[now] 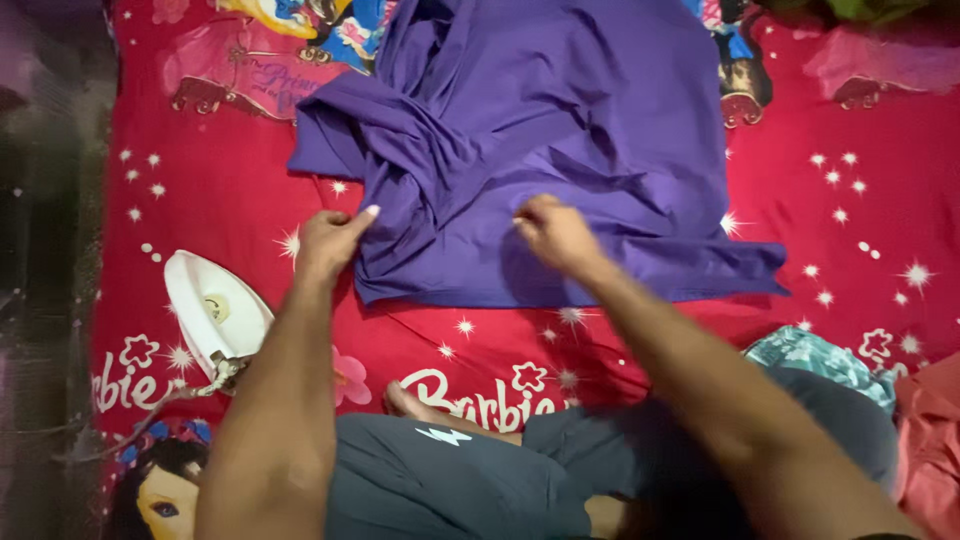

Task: The person irons a purple garment on a bed using a white electric iron. They repeatedly smooth the fabric, reposition the garment, and continue ironing different sections.

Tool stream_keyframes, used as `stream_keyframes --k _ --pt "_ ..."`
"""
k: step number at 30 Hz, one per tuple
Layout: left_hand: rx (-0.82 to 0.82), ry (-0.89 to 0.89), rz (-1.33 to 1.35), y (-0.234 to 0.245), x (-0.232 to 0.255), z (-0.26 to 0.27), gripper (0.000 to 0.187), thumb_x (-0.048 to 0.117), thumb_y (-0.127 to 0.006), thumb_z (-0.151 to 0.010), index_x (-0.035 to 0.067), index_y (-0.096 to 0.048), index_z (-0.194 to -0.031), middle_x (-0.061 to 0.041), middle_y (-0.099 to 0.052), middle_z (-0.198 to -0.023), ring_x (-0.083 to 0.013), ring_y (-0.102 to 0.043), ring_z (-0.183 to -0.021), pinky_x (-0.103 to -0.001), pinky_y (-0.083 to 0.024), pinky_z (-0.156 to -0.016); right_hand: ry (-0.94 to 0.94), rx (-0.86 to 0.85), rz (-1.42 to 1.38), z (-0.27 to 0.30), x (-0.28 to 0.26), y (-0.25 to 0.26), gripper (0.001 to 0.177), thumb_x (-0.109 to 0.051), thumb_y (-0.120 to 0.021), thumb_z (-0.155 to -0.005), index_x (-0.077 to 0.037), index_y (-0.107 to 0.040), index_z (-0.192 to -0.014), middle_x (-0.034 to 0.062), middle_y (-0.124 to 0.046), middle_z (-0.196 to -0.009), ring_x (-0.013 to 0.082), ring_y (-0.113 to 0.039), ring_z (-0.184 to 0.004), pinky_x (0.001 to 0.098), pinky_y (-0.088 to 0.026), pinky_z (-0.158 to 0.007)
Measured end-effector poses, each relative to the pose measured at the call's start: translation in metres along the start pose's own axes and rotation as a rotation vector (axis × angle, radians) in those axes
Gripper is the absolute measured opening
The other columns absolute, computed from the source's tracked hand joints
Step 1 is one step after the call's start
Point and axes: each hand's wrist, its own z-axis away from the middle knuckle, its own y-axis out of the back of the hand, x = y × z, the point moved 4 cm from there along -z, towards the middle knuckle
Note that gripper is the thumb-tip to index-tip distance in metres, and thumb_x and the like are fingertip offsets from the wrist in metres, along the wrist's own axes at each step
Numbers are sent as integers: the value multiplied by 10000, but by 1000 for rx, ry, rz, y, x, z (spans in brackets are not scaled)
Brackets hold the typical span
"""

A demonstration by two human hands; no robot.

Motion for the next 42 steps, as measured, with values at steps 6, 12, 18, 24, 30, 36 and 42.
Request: stream_keyframes --k 6,12,18,24,30,36,42 --pt "-101 4 -49 -24 29 2 484 312 -777 -786 -9 -723 -1143 -225 -733 -1110 -320 -691 -1018 -431 -533 -878 124 20 -98 -22 -75 -91 236 -208 -719 -899 -51 -719 -1075 170 -689 -1087 380 -638 -1081 455 -515 -968" --pt "-368 73 788 -22 46 4 397 100 -620 -782 23 -683 -1167 -85 -745 -1035 -196 -702 -890 -350 -574 -839 189 191 -75 -25 -81 -105 528 -230 -781 -825 17 -610 -1259 196 -583 -1363 411 -553 -1186 482 -462 -1027" --pt "-447 -92 910 15 65 25 419 56 -669 -828 53 -647 -1247 -51 -732 -1101 -151 -696 -977 -315 -552 -906 209 134 197 -36 -88 -134 549 -205 -711 -800 6 -599 -1294 164 -543 -1438 361 -483 -1311 528 -421 -989" --pt "-468 -152 637 22 49 46 285 203 -786 -903 55 -626 -1087 -12 -643 -998 -121 -564 -879 -291 -458 -810 83 14 216 -64 -115 -153 658 -256 -707 -776 -29 -579 -1380 151 -509 -1454 360 -422 -1332 523 -397 -971" --pt "-371 -143 389 20 24 36 366 186 -890 -821 71 -559 -926 9 -577 -856 -136 -528 -790 -313 -457 -703 27 -82 181 -64 -139 -138 792 -410 -730 -733 -125 -517 -1440 195 -322 -1589 375 -298 -1428 543 -368 -1010" --pt "-271 -108 124 29 22 36 381 117 -800 -756 59 -707 -1121 -76 -775 -1007 -190 -732 -911 -344 -569 -831 75 -205 263 -73 -151 -151 771 -440 -637 -843 -209 -424 -1547 163 -228 -1674 369 -136 -1554 707 -202 -1142" --pt "-180 28 -393 60 28 42 475 330 -866 -761 90 -749 -1153 -197 -756 -1141 -355 -720 -1073 -464 -548 -934 155 -130 270 -85 -140 -180 808 -490 -528 -909 -77 -369 -1584 232 -197 -1637 454 -41 -1525 758 -76 -1133"
